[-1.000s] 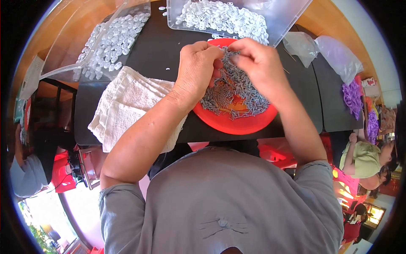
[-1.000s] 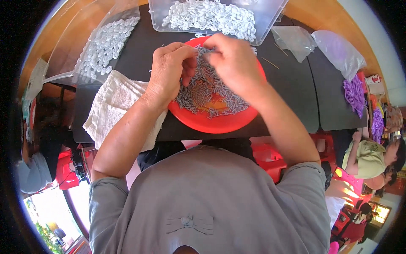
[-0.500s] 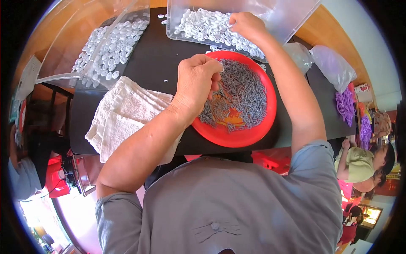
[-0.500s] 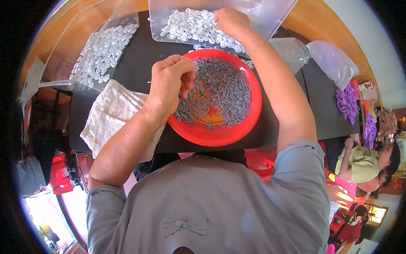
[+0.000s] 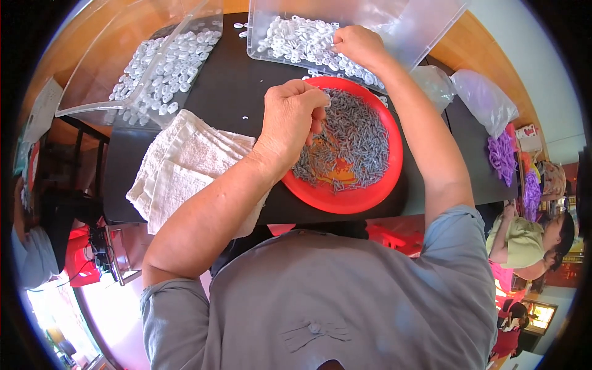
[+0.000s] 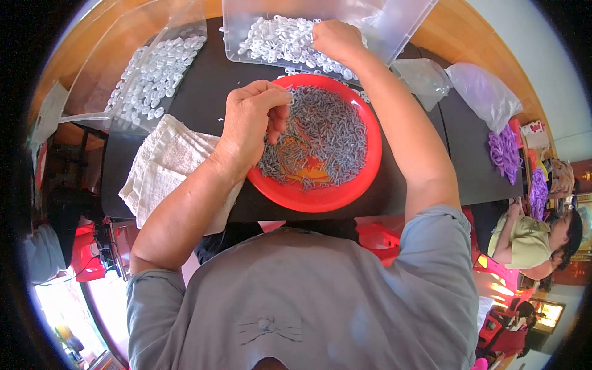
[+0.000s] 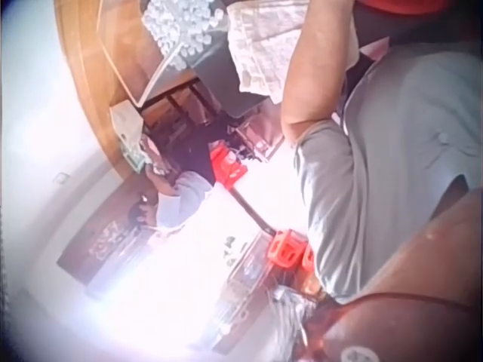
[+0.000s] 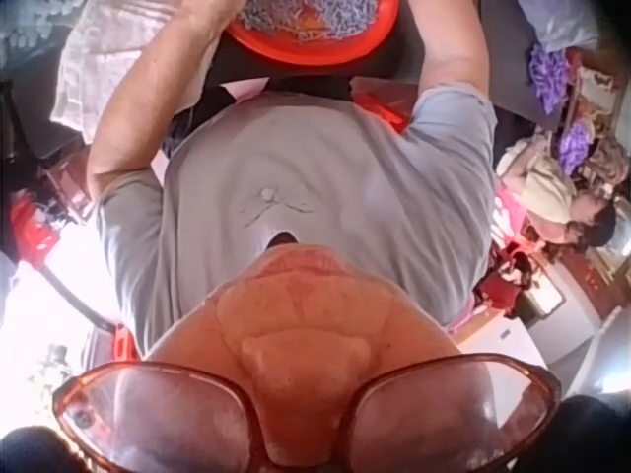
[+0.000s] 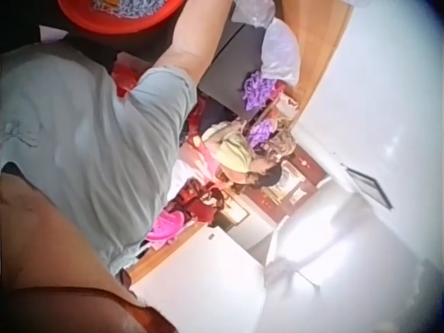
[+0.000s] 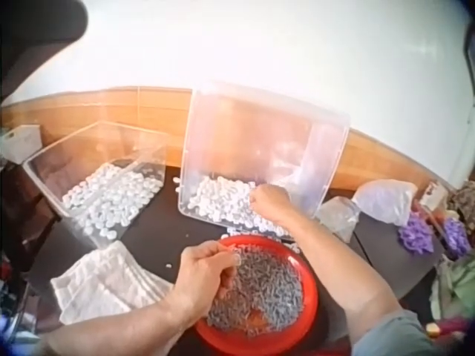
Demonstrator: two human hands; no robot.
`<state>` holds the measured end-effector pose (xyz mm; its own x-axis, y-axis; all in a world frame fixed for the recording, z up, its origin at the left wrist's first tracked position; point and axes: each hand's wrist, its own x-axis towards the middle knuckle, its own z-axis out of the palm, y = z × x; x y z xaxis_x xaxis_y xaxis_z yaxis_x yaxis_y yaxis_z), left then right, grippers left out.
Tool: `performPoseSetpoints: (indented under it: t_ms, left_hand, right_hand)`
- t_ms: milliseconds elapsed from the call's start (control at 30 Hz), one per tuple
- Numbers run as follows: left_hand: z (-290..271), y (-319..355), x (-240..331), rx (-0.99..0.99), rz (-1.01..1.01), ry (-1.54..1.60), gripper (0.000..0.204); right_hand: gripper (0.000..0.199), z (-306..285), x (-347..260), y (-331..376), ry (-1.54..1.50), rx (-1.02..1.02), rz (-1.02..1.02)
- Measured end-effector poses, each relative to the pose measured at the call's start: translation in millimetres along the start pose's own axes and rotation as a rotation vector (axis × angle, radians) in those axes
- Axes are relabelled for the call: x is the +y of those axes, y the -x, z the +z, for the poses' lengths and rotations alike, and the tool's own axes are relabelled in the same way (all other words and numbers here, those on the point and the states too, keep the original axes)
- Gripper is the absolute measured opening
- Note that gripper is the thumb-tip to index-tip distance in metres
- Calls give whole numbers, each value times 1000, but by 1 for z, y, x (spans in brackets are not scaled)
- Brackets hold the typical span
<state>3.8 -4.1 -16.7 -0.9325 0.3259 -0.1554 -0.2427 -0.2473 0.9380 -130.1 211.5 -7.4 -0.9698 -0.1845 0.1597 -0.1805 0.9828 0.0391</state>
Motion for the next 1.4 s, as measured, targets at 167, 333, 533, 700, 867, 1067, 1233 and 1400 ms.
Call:
performPoseSetpoints:
  t_ms: [167, 333, 533, 700, 867, 1067, 1233, 1400]
  left_hand:
    - [3, 0, 4, 17, -3, -1, 11]
    - [0, -3, 3, 5, 5, 4, 13]
    - [-5, -6, 1, -29, -11, 216, 11]
    - [-4, -5, 4, 22, 254, 249, 13]
    - [-16, -19, 0, -107, 151, 471, 17]
    - [-11, -10, 10, 15, 156, 449, 18]
    - [-5, -3, 11, 11, 270, 440, 15]
    - [-2, 0, 10, 24, 295, 472, 12]
  right_hand:
    - [18, 9, 7, -3, -31, 46, 35]
    - [16, 1, 10, 7, -353, 165, 107]
    - [19, -49, -25, 82, -1406, -46, 218]
    - [20, -60, -58, 122, -1499, -161, 137]
    - [14, -52, -104, 136, -1410, -218, 42]
    - [16, -49, -128, 144, -1293, -65, 61]
    - [15, -52, -139, 146, -1444, -29, 141]
    - [16, -40, -145, 147, -1497, 143, 90]
